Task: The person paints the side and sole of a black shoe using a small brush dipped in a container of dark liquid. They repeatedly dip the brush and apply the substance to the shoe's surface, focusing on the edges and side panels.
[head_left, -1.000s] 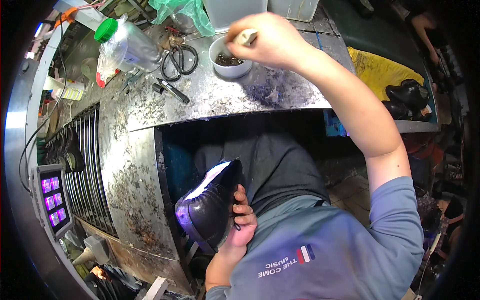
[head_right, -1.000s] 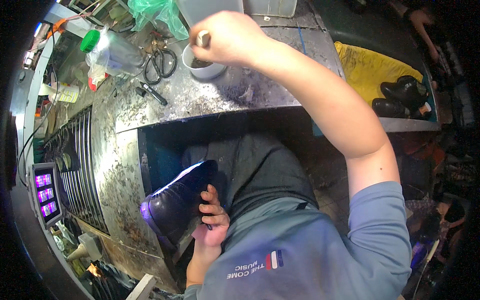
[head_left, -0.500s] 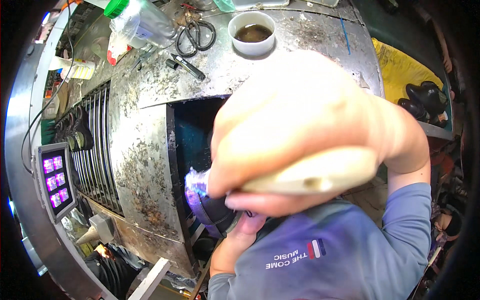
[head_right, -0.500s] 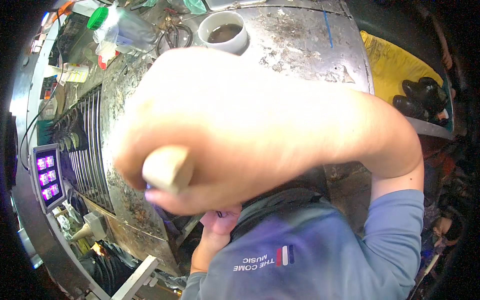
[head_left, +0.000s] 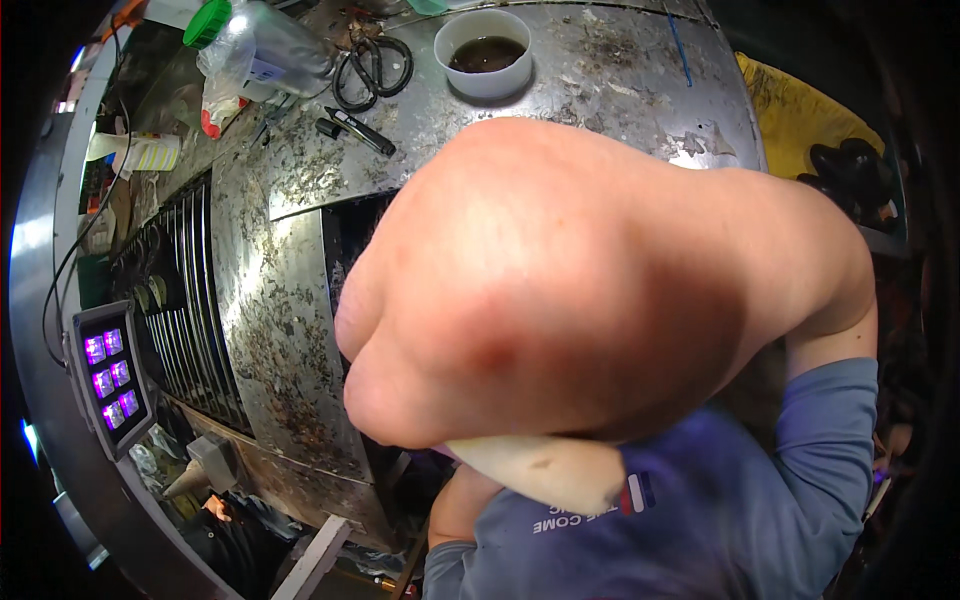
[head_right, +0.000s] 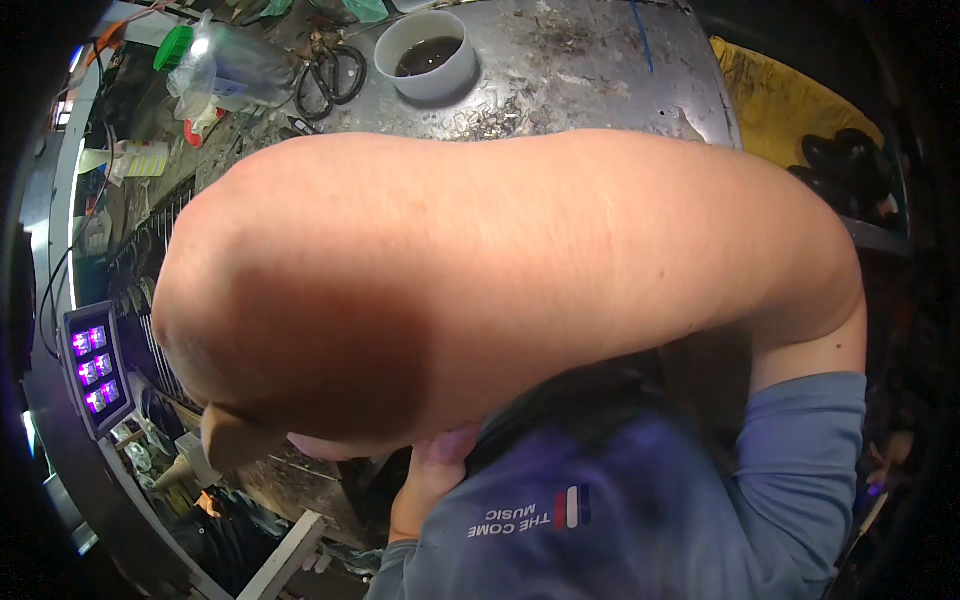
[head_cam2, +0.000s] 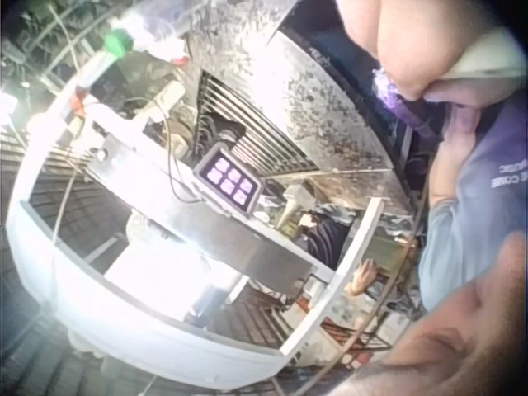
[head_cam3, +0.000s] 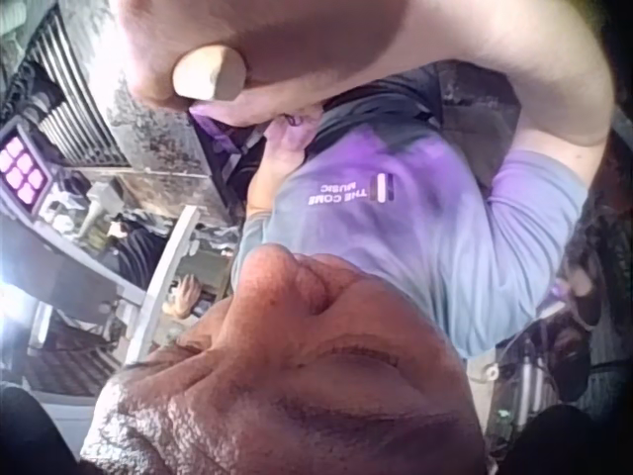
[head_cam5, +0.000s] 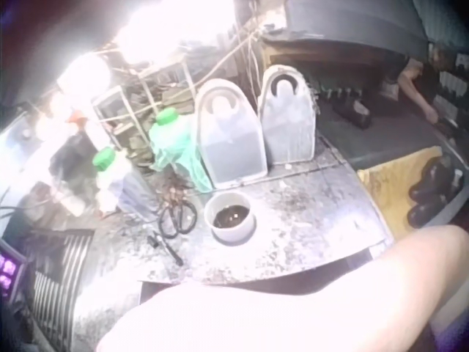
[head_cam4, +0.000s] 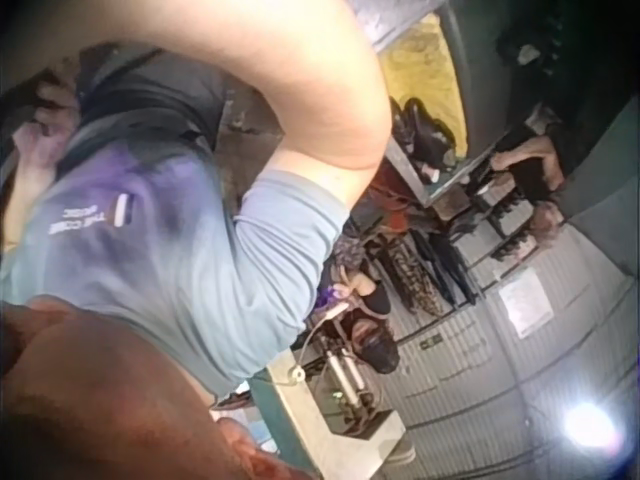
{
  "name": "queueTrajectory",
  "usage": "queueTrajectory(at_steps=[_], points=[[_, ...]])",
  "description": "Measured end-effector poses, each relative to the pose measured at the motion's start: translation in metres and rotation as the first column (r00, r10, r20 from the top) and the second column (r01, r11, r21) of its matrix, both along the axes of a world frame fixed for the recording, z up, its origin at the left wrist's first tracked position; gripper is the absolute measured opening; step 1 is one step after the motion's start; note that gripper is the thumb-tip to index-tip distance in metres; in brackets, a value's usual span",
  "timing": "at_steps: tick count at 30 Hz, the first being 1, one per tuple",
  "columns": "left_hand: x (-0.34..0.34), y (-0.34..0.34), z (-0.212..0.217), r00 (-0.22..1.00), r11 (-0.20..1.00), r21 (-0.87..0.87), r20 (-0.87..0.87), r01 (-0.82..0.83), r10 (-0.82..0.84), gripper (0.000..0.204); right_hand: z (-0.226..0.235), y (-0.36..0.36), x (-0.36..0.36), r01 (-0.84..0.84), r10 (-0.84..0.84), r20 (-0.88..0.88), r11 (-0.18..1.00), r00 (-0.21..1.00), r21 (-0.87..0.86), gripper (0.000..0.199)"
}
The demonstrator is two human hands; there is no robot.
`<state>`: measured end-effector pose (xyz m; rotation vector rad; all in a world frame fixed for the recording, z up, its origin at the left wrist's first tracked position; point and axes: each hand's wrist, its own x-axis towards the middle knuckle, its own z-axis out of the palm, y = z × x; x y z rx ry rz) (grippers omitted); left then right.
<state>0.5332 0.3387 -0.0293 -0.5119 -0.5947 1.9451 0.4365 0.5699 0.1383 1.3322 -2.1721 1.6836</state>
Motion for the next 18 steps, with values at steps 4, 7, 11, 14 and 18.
queueTrajectory(at_steps=[4,7,11,14,18], points=[[-0.002,0.005,-0.002,1.000,0.997,0.074,-0.019,0.017,-0.016,0.033,-0.006,0.001,-0.002,-0.015,0.016,0.007,0.999,1.000,-0.046,0.014],[-0.002,0.006,-0.003,0.999,0.993,0.119,-0.033,0.019,-0.015,0.031,-0.010,-0.003,-0.003,-0.033,0.033,0.008,0.996,0.999,-0.088,0.015],[-0.003,0.010,-0.004,0.998,0.985,0.168,-0.055,0.028,-0.019,0.029,-0.014,-0.005,-0.002,-0.037,0.039,0.010,0.989,0.999,-0.141,0.017],[-0.003,0.012,-0.004,0.997,0.978,0.207,-0.069,0.031,-0.017,0.028,-0.017,-0.005,-0.002,-0.045,0.047,0.008,0.983,0.999,-0.176,0.018],[-0.003,0.015,-0.005,0.996,0.968,0.248,-0.089,0.041,-0.020,0.026,-0.019,-0.007,-0.002,-0.059,0.062,0.009,0.977,0.998,-0.205,0.020]])
